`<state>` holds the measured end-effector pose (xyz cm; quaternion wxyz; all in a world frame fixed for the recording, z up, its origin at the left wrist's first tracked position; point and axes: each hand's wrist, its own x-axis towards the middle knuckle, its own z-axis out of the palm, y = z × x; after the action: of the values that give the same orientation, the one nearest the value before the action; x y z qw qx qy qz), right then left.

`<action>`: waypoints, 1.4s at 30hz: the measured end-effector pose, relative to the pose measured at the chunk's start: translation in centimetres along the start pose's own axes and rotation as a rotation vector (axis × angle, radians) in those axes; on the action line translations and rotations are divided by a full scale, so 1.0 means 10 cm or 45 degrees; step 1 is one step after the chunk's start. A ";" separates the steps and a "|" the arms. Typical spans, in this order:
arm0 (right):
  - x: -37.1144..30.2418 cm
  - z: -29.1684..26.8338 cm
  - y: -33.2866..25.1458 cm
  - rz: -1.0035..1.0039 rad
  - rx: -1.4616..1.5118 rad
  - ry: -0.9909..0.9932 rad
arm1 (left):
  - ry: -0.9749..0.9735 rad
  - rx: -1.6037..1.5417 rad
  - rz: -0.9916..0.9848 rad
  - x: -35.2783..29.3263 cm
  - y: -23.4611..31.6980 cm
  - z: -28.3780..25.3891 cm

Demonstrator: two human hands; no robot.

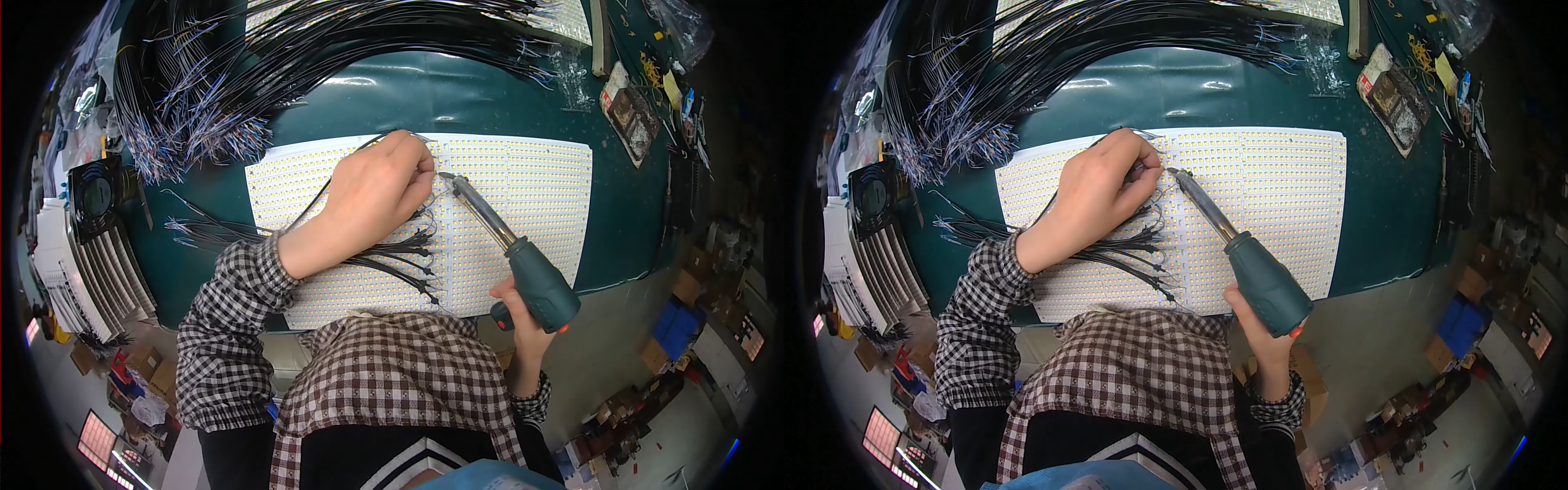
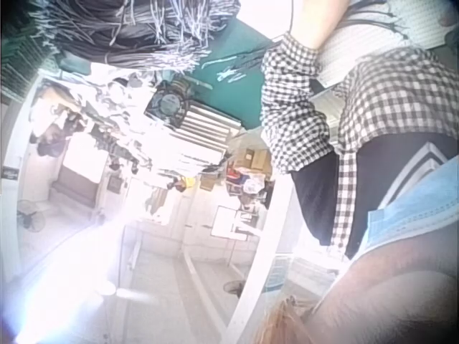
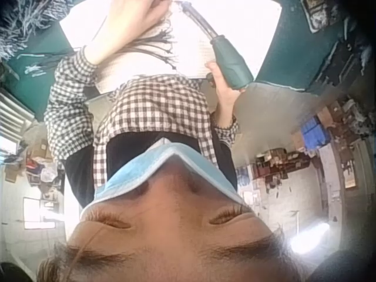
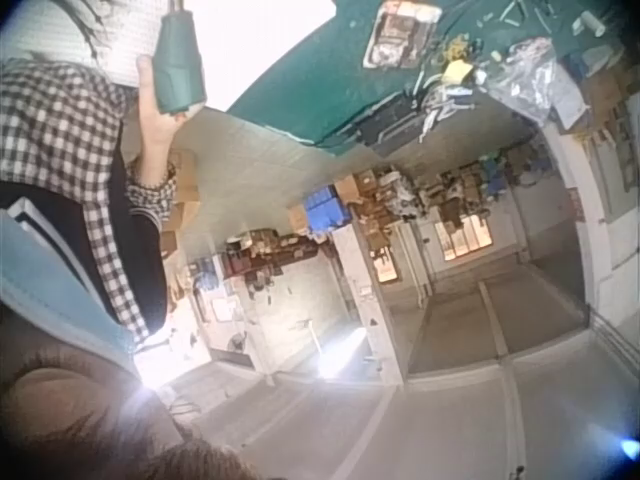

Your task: The person solders wires onto an LED panel using a soldering iron, flips the panel over, and solders additional wires onto the LED strips.

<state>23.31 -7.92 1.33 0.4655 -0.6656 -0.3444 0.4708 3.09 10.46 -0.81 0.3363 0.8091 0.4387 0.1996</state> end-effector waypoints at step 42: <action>-0.04 -0.07 0.04 -0.056 0.364 0.065 | -0.038 -0.091 -0.185 -0.08 0.14 -0.03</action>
<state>23.83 -8.61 1.18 0.5742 -0.5967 -0.2763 0.4877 3.22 9.33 0.39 0.3849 0.7656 0.4837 0.1781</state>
